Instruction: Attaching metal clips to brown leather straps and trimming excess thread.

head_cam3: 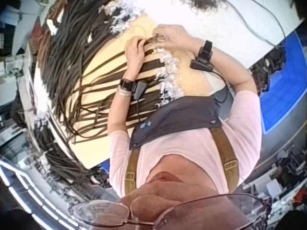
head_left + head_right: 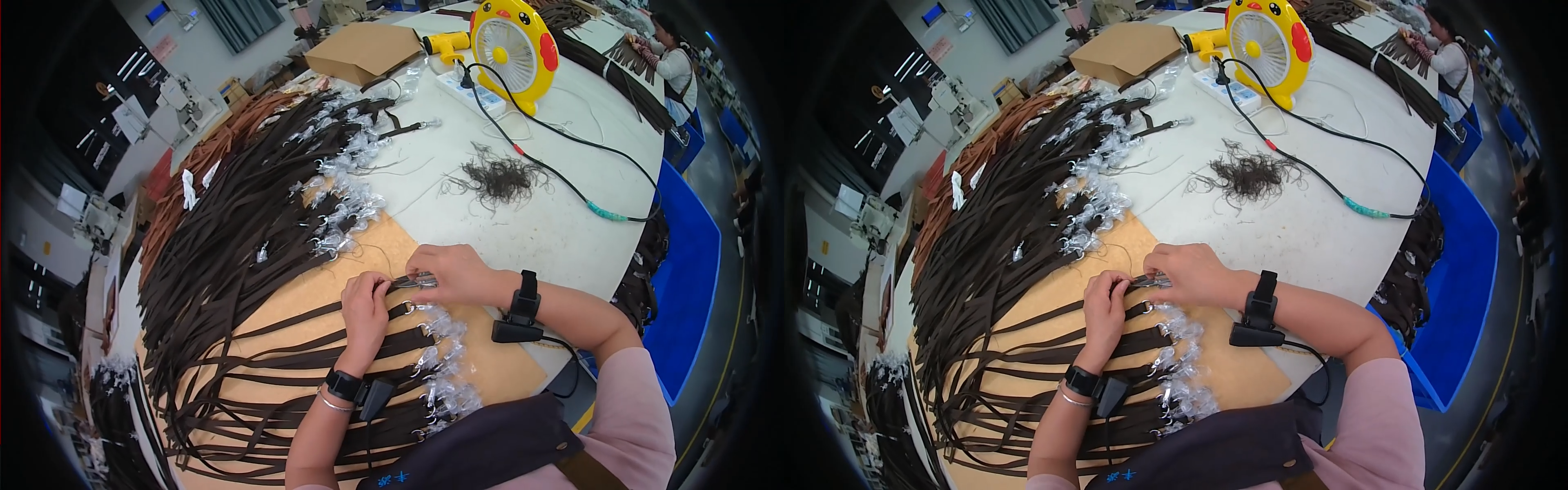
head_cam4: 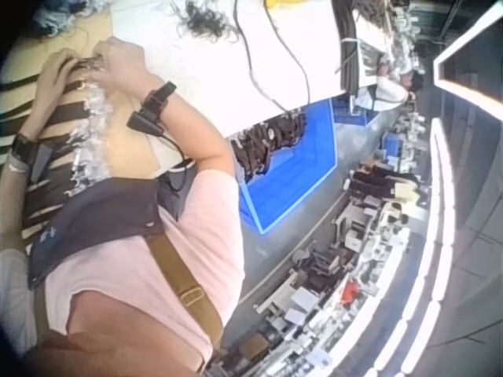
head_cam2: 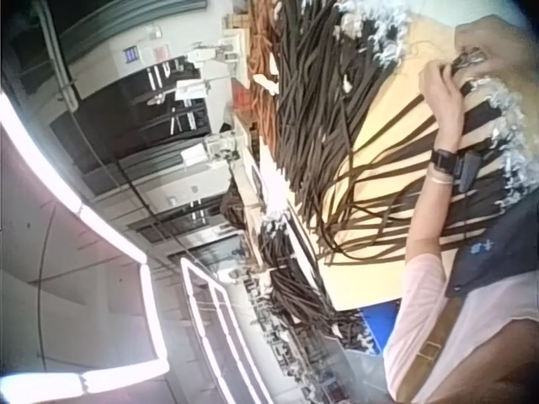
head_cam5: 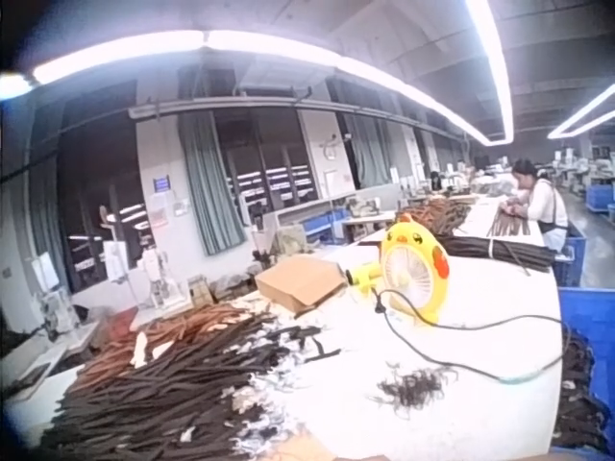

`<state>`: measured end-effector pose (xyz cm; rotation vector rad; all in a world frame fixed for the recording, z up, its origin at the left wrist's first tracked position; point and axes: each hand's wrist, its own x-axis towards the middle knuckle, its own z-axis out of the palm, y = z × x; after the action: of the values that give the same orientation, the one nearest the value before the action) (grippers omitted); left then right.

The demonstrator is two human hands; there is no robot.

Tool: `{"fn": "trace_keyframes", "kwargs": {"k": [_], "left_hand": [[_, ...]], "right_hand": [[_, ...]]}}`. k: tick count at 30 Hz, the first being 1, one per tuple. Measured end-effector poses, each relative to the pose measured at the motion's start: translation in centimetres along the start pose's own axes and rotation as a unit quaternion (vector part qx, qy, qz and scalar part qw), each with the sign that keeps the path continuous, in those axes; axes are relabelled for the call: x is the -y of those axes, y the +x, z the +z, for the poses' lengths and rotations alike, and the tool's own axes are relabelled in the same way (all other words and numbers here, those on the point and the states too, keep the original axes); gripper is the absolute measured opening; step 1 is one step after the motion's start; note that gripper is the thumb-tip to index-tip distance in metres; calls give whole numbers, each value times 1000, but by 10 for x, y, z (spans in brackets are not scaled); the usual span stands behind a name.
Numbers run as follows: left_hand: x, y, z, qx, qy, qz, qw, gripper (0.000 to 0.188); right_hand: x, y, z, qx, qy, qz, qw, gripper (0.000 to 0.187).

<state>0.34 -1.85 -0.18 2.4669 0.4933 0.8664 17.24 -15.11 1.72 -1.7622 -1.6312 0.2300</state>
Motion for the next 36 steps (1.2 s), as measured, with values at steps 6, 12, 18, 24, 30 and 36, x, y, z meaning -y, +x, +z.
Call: {"fn": "trace_keyframes", "kwargs": {"k": [6, 12, 18, 24, 30, 36], "left_hand": [[-9, 15, -2, 33, 20, -76, 996, 8], [7, 15, 2, 38, 90, 32, 995, 8], [12, 14, 1, 23, 13, 13, 1000, 6], [0, 7, 7, 48, -192, -142, 970, 5], [6, 6, 8, 53, -250, -167, 952, 7], [8, 5, 10, 65, -283, -178, 940, 7]], "right_hand": [[-21, 8, 7, 40, 127, 75, 988, 23], [3, 11, -24, -26, -39, 7, 999, 26], [-1, 11, -9, 73, -172, -106, 977, 26], [-2, 10, -10, 61, -165, -115, 978, 23], [-4, 11, -14, 70, -125, -119, 983, 22], [2, 13, -16, 106, -134, -76, 982, 21]]}}
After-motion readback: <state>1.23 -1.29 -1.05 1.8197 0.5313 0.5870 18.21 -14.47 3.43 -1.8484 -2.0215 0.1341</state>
